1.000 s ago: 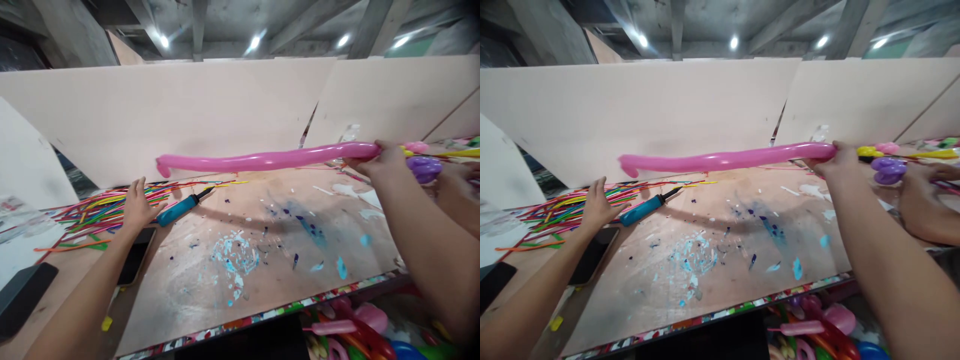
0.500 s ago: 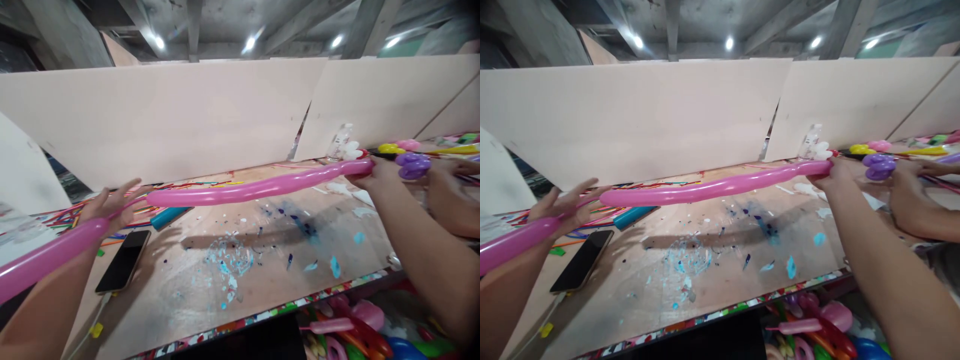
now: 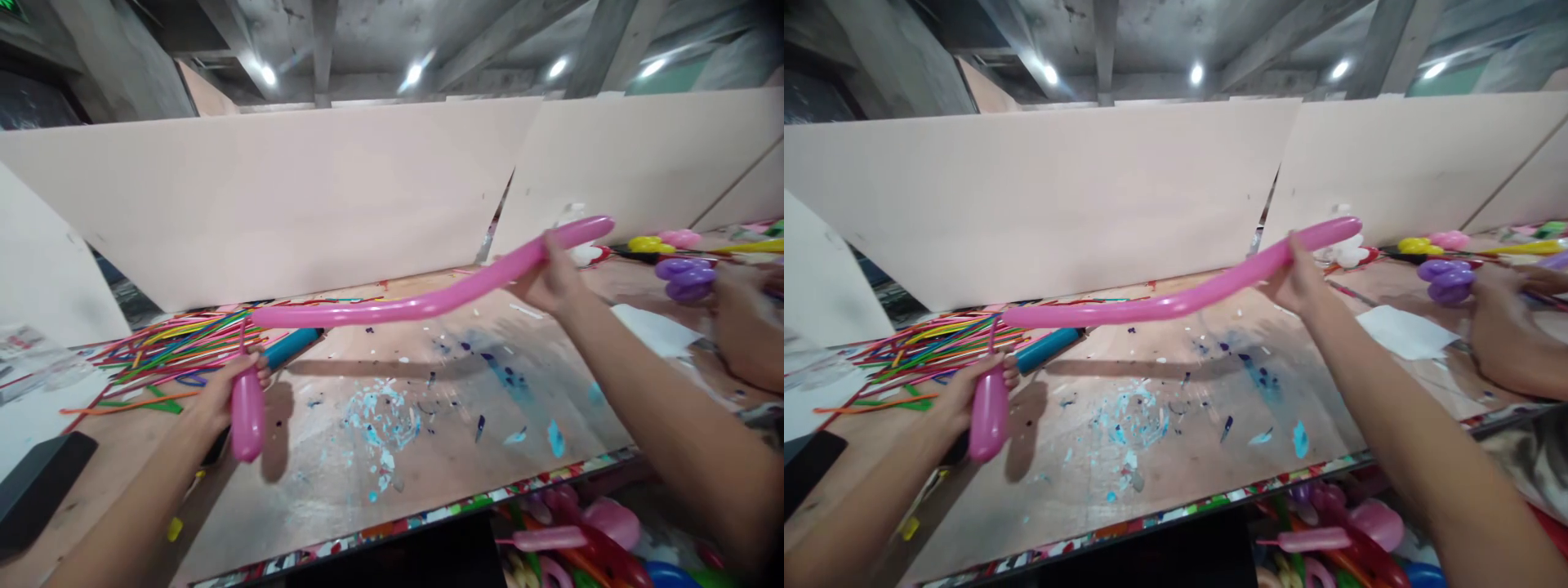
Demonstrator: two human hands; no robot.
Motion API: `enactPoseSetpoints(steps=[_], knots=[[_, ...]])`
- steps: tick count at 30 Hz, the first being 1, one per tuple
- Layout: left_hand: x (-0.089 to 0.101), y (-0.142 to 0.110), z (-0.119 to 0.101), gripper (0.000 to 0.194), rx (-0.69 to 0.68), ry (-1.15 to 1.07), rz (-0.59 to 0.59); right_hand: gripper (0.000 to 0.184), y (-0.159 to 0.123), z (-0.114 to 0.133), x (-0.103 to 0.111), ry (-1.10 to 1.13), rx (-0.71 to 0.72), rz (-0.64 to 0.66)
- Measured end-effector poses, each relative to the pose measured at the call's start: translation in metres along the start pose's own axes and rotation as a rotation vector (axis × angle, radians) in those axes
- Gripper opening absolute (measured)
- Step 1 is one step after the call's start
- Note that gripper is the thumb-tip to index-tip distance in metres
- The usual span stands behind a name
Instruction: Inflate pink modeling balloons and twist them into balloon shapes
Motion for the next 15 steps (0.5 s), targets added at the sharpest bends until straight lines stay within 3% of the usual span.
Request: enactPoseSetpoints(steps=[2,3,5,7,10,12,15], knots=[[-0.029,0.011,0.011,0.026,-0.093,-0.062,-0.009,0.022,-0.044,-0.034,-0.029,-0.075,-0.209,0.197],[-0.045,0.016,0.016,0.027,-0.142,-0.071,0.001,0.021,-0.072,-0.054,-0.044,-0.173,-0.351,0.417],[-0.076,0.024,0.026,0.032,-0.254,-0.088,0.032,0.030,-0.131,-0.088,-0.063,-0.223,-0.508,0.573],[-0.101,0.030,0.035,0.035,-0.341,-0.088,0.039,0.044,-0.189,-0.116,-0.077,-0.224,-0.662,0.730],[-0.124,0.032,0.044,0.033,-0.407,-0.072,0.042,0.046,-0.257,-0.140,-0.087,-0.161,-0.844,1.107],[-0.130,0.031,0.049,0.035,-0.398,-0.124,0.058,0.048,-0.273,-0.148,-0.087,-0.156,-0.791,1.112],[-0.135,0.029,0.062,0.036,-0.276,-0.201,0.116,0.042,-0.272,-0.158,-0.081,-0.168,-0.626,0.964]])
Point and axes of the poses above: each hand's wrist, its own y-axis towards the middle knuckle, its own x-axis out of the back of the hand, z = x × y, the point moved 3 cm from there along y, towards the middle knuckle, and after that the axes turned 13 degrees about x, right-handed, at the moved point
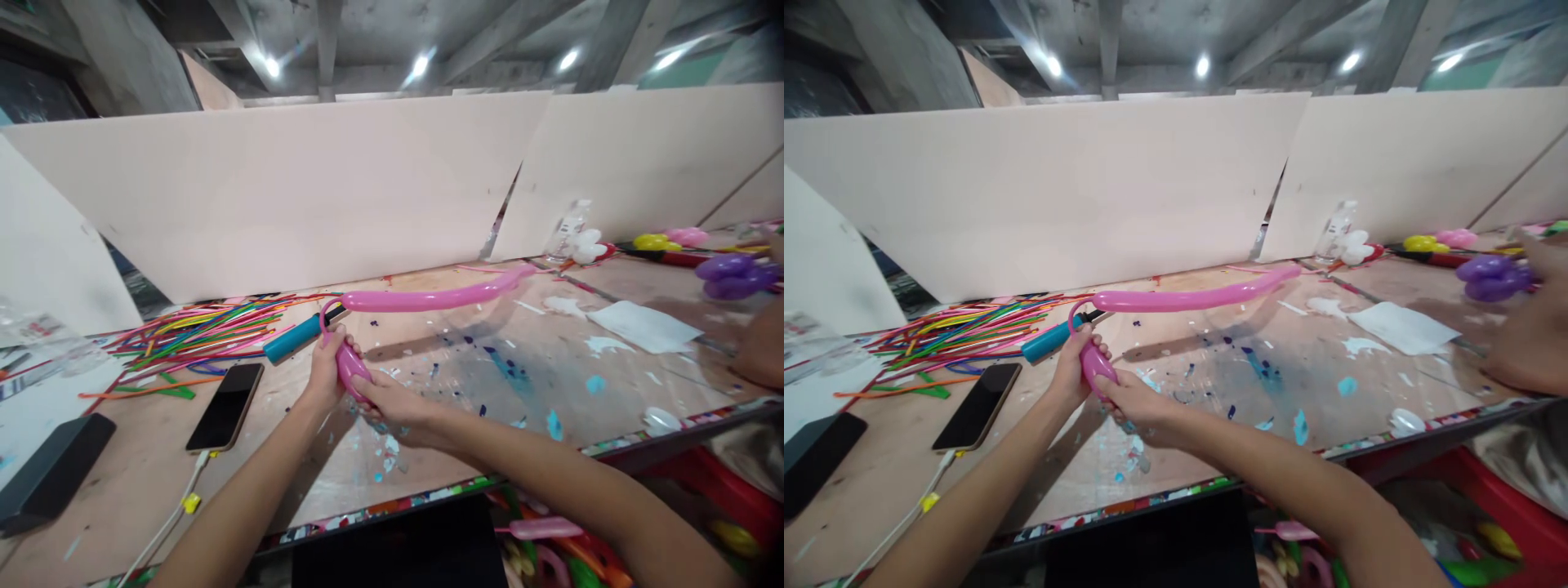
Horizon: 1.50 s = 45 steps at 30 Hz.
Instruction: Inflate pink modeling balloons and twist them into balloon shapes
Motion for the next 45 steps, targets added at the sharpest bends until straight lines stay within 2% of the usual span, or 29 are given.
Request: enactPoseSetpoints(steps=[4,7,10,11,13,15,18,23,26,30,32,35,38,40,42,45], knots=[[-0.004,-0.005,0.019,0.037,0.064,0.061,0.023,0.044,0.006,-0.017,0.011,-0.092,0.063,-0.127],[-0.001,-0.003,0.027,0.044,0.070,0.053,-0.016,0.048,0.009,-0.027,0.013,-0.066,0.014,-0.192],[0.012,0.001,0.030,0.039,0.130,0.043,-0.120,0.042,0.014,-0.027,0.015,0.016,-0.103,-0.234],[0.019,0.003,0.033,0.037,0.224,0.045,-0.198,0.039,0.016,-0.025,0.017,0.045,-0.127,-0.244],[0.028,0.005,0.035,0.031,0.316,0.054,-0.237,0.034,0.022,-0.019,0.022,0.106,-0.169,-0.240],[0.034,0.007,0.038,0.020,0.359,0.076,-0.224,0.033,0.028,-0.014,0.027,0.140,-0.186,-0.234],[0.036,0.007,0.042,0.009,0.361,0.104,-0.109,0.032,0.030,-0.012,0.030,0.131,-0.183,-0.217],[0.041,0.006,0.043,0.027,0.318,0.123,0.012,0.023,0.020,-0.016,0.022,0.040,-0.182,-0.134],[0.046,0.006,0.041,0.035,0.306,0.157,0.008,0.019,0.017,-0.013,0.017,-0.107,-0.137,-0.062],[0.046,0.004,0.039,0.035,0.269,0.186,-0.031,0.024,0.016,-0.005,0.016,-0.393,-0.053,0.073],[0.048,0.004,0.039,0.037,0.241,0.179,-0.078,0.022,0.016,0.004,0.024,-0.598,0.025,0.087],[0.054,0.006,0.037,0.040,0.171,0.180,-0.155,0.016,0.014,0.021,0.052,-0.961,0.090,0.004],[0.061,0.009,0.027,0.041,0.107,0.205,-0.196,0.022,0.010,0.035,0.088,-1.114,0.014,0.010],[0.064,0.011,0.017,0.038,0.061,0.276,-0.243,0.024,0.006,0.037,0.105,-1.263,-0.124,0.134],[0.066,0.011,0.006,0.037,0.007,0.363,-0.268,0.016,0.004,0.037,0.114,-1.323,-0.205,0.197],[0.067,0.010,-0.002,0.039,-0.026,0.406,-0.260,0.012,0.005,0.037,0.116,-1.335,-0.215,0.189]])
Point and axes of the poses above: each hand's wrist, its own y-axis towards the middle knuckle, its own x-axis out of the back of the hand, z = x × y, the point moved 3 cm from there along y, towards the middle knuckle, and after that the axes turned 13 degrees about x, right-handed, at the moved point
